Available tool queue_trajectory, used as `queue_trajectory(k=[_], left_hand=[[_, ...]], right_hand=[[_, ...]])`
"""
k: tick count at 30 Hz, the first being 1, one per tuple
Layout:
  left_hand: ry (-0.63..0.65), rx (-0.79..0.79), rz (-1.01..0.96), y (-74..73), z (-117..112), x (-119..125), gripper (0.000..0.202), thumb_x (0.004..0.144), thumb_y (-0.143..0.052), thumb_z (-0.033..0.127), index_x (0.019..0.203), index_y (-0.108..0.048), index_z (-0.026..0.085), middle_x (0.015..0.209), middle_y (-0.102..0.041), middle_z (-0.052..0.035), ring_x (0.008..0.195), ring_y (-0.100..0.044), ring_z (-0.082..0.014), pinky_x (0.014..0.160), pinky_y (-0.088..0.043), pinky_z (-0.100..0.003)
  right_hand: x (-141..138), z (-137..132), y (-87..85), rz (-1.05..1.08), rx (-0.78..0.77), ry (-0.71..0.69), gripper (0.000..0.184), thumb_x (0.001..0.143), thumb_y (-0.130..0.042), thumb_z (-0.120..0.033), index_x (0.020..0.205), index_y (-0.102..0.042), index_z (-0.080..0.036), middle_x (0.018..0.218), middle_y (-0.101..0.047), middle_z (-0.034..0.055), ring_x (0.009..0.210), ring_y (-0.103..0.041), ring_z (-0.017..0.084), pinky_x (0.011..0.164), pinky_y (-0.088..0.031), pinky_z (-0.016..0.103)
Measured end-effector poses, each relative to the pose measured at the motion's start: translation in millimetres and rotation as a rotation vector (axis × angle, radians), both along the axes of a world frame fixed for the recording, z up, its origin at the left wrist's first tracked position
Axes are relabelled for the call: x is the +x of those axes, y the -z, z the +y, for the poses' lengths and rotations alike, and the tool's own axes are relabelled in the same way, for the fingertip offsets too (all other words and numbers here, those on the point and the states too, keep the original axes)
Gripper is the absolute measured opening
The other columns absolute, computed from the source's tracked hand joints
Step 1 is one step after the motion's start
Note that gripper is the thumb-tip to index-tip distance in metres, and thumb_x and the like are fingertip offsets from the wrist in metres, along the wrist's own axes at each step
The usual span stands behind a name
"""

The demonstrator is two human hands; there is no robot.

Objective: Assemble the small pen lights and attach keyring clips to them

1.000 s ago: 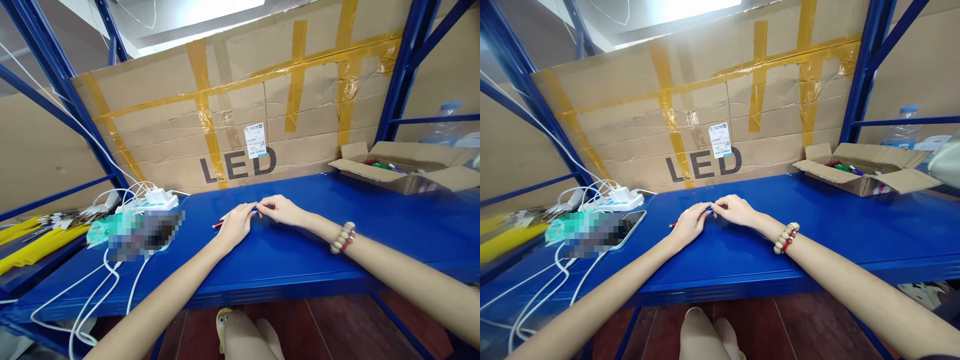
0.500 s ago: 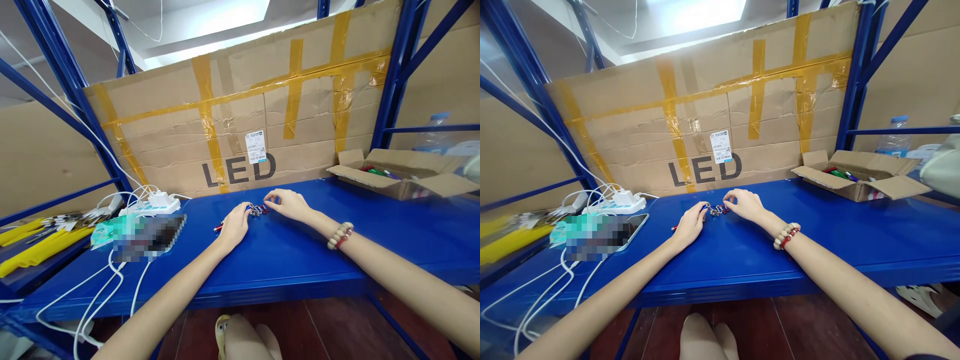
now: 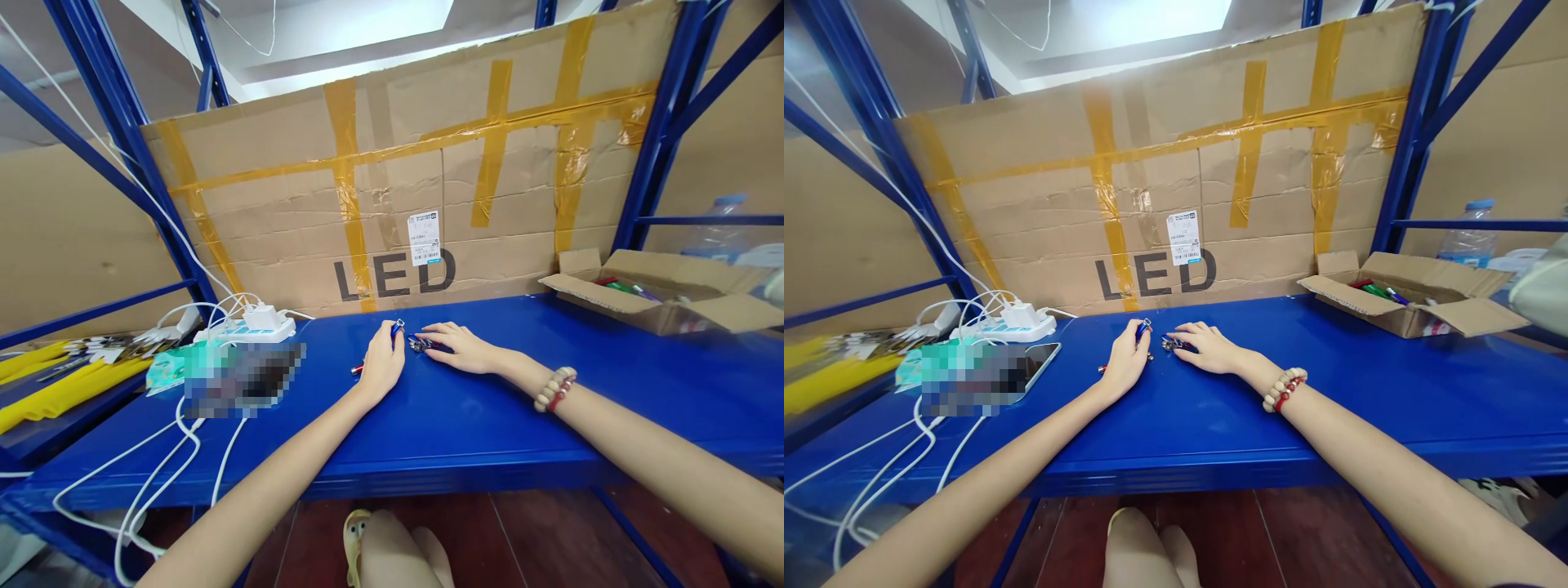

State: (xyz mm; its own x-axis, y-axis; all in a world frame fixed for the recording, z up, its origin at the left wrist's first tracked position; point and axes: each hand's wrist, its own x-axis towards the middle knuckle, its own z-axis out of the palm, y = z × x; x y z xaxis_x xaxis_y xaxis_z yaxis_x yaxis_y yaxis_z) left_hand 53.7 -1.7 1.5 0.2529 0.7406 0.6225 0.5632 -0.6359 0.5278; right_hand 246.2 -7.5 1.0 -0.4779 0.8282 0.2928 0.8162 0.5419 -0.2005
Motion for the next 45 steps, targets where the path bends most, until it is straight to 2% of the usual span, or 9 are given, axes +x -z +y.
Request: queue_trajectory(k=[3,7,12,14,22,28,36,42,45], left_hand=[[-0.016,-0.037,-0.03,2.1,2,0,0.003,0.084,-0.04,0.02,0.087,-0.039,0.02,0.079,-0.056,-0.0015,0.072,-0.056,-0.0143,0.066,-0.043,-0.026],[-0.007,-0.077,-0.031,3.6,3,1,0.012,0.078,-0.044,0.015,0.084,-0.035,0.02,0.075,-0.051,0.0005,0.067,-0.053,-0.0127,0.06,-0.041,-0.024],[0.001,-0.063,0.018,3.0,0,1,0.014,0.077,-0.044,0.015,0.083,-0.033,0.02,0.075,-0.048,0.0007,0.068,-0.051,-0.0128,0.06,-0.04,-0.024],[0.004,-0.047,0.033,2.3,-1,1,0.013,0.078,-0.043,0.015,0.083,-0.033,0.02,0.076,-0.049,0.0005,0.069,-0.051,-0.013,0.06,-0.04,-0.024],[0.005,-0.039,0.076,1.9,-4,2,0.011,0.08,-0.042,0.016,0.084,-0.033,0.02,0.076,-0.05,0.0004,0.07,-0.053,-0.0135,0.061,-0.04,-0.025],[0.007,-0.066,0.071,1.2,-4,2,0.011,0.08,-0.043,0.016,0.083,-0.033,0.02,0.075,-0.05,0.0009,0.068,-0.053,-0.0128,0.061,-0.04,-0.024],[0.032,-0.105,0.056,1.5,-3,1,0.004,0.086,-0.039,0.024,0.088,-0.038,0.02,0.071,-0.053,0.0017,0.062,-0.052,-0.0126,0.058,-0.037,-0.024],[0.126,-0.053,0.004,0.9,-3,-1,0.009,0.088,-0.039,0.03,0.087,-0.042,0.021,0.072,-0.055,0.0018,0.067,-0.053,-0.0128,0.063,-0.039,-0.024],[0.151,-0.029,-0.005,1.6,-2,-1,0.008,0.088,-0.039,0.028,0.086,-0.042,0.021,0.071,-0.056,0.0018,0.066,-0.053,-0.0126,0.063,-0.039,-0.023]], right_hand=[[-3,-1,-0.3,-0.021,-0.021,0.014,0.047,0.087,-0.037,-0.048,0.127,-0.049,-0.025,0.133,-0.043,0.0095,0.122,-0.035,0.029,0.096,-0.032,0.051],[-1,-4,-5.4,-0.036,0.016,0.074,0.043,0.083,-0.045,-0.049,0.114,-0.058,-0.023,0.128,-0.047,0.0105,0.117,-0.039,0.029,0.094,-0.034,0.048],[-3,-5,-5.4,-0.032,0.055,0.049,0.048,0.083,-0.044,-0.051,0.122,-0.053,-0.023,0.127,-0.047,0.0104,0.115,-0.04,0.028,0.093,-0.034,0.046],[-4,-4,-3.7,-0.037,0.057,0.033,0.048,0.084,-0.042,-0.052,0.12,-0.056,-0.023,0.126,-0.048,0.0103,0.116,-0.039,0.027,0.093,-0.034,0.046],[-2,-2,-9.6,-0.084,0.178,0.059,0.019,0.083,-0.052,-0.03,0.089,-0.07,-0.027,0.114,-0.057,0.0058,0.108,-0.046,0.025,0.087,-0.035,0.041],[-3,-2,-10.7,-0.068,0.204,0.09,0.013,0.078,-0.057,-0.029,0.078,-0.069,-0.024,0.104,-0.062,0.0047,0.097,-0.051,0.022,0.08,-0.036,0.037],[-8,-8,-15.2,0.171,0.308,0.0,0.021,0.083,-0.05,-0.035,0.083,-0.067,-0.022,0.095,-0.066,0.004,0.087,-0.058,0.018,0.077,-0.043,0.032],[-11,-12,-16.3,0.249,0.289,-0.103,0.027,0.084,-0.048,-0.041,0.084,-0.068,-0.022,0.087,-0.067,0.0045,0.077,-0.06,0.016,0.068,-0.046,0.028],[-11,-11,-14.5,0.273,0.269,-0.093,0.028,0.083,-0.049,-0.042,0.091,-0.067,-0.022,0.087,-0.067,0.0046,0.074,-0.06,0.015,0.065,-0.046,0.027]])
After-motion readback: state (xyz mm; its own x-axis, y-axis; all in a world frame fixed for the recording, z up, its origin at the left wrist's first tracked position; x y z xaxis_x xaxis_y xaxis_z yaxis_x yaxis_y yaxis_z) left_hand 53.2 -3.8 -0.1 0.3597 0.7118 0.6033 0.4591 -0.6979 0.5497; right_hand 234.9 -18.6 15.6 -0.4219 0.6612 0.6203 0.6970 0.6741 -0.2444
